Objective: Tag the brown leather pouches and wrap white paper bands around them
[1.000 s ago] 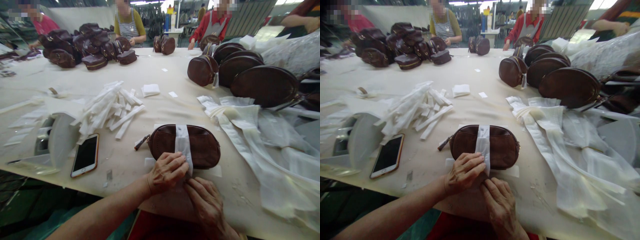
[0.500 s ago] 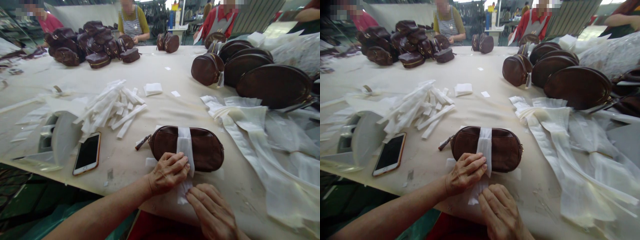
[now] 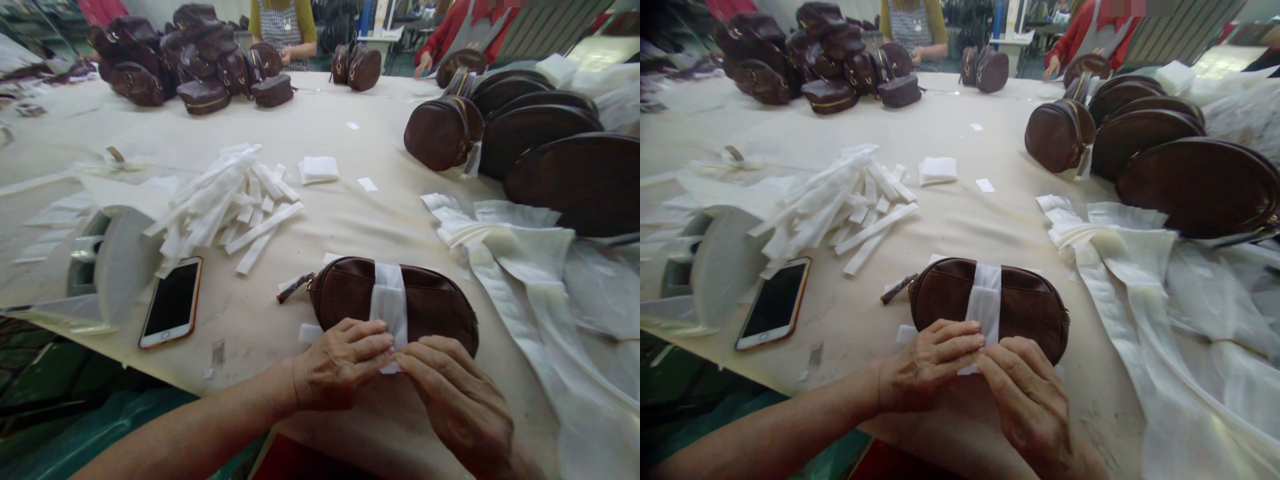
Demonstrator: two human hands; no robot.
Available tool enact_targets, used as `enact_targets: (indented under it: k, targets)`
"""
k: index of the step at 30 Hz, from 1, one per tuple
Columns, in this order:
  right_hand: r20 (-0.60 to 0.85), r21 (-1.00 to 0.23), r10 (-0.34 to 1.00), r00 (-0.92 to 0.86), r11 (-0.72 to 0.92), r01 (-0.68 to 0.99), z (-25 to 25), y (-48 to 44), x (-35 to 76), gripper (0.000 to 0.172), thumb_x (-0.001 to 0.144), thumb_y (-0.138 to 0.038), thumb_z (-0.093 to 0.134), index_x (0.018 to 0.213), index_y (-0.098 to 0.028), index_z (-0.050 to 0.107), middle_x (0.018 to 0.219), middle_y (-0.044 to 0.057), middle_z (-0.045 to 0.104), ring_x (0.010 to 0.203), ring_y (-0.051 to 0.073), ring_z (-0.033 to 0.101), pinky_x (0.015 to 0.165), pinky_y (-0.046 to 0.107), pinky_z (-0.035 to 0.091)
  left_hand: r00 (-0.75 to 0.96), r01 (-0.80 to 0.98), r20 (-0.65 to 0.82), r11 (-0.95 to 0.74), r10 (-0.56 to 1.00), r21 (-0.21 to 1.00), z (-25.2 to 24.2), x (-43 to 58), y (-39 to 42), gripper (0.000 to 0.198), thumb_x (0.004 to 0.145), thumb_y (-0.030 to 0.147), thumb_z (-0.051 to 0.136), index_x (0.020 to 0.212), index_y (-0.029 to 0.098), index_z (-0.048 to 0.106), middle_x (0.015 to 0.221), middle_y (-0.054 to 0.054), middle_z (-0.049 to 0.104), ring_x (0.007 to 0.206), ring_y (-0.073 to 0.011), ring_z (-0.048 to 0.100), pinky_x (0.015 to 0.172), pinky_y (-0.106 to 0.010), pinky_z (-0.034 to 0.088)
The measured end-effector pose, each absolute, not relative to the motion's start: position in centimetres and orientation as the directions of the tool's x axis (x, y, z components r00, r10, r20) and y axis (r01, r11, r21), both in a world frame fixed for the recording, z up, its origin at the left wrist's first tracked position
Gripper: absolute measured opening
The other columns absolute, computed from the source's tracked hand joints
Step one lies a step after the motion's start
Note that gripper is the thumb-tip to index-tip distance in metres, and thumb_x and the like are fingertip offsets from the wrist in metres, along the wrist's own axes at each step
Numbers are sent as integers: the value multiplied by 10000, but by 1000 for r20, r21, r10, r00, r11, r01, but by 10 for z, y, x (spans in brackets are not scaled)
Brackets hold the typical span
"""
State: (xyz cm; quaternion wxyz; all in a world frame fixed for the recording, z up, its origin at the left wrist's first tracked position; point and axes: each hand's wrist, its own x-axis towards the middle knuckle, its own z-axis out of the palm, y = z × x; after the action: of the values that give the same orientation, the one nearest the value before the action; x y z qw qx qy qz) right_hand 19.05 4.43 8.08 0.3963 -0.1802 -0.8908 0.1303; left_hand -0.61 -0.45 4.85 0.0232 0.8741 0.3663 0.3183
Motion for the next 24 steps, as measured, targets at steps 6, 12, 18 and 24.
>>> enact_targets:
  k: [6,12,18,24]
  targets:
    - [567,-569,622,-539,770,290,76,54,178,150,820,-79,576,863,-195,660,752,34,673,716,155,621,653,271,531,529,604,525,-730,667,318,51,-8,-3,210,825,142,447,952,85,604,1127,-146,622,1221,-251,475,942,-349,468]
    - [524,-600,703,-481,705,377,74,53,173,131,836,-89,563,798,-193,634,699,13,634,658,129,583,600,227,498,449,536,612,-744,651,399,51,-5,-1,182,827,77,409,838,87,591,927,-129,639,1026,-219,560,857,-326,532]
    - [482,-609,722,-496,683,402,72,53,173,141,857,-88,535,784,-175,619,699,22,618,666,123,568,617,218,484,396,596,702,-747,592,295,51,-2,-5,239,864,103,419,1014,74,603,922,-82,624,963,-189,555,891,-331,542]
    - [496,-595,723,-480,686,419,72,53,172,153,863,-105,523,770,-185,614,678,14,603,630,117,561,584,205,483,539,669,638,-740,550,72,51,0,-4,243,911,86,429,1009,94,650,1053,-71,620,1071,-196,499,915,-326,513]
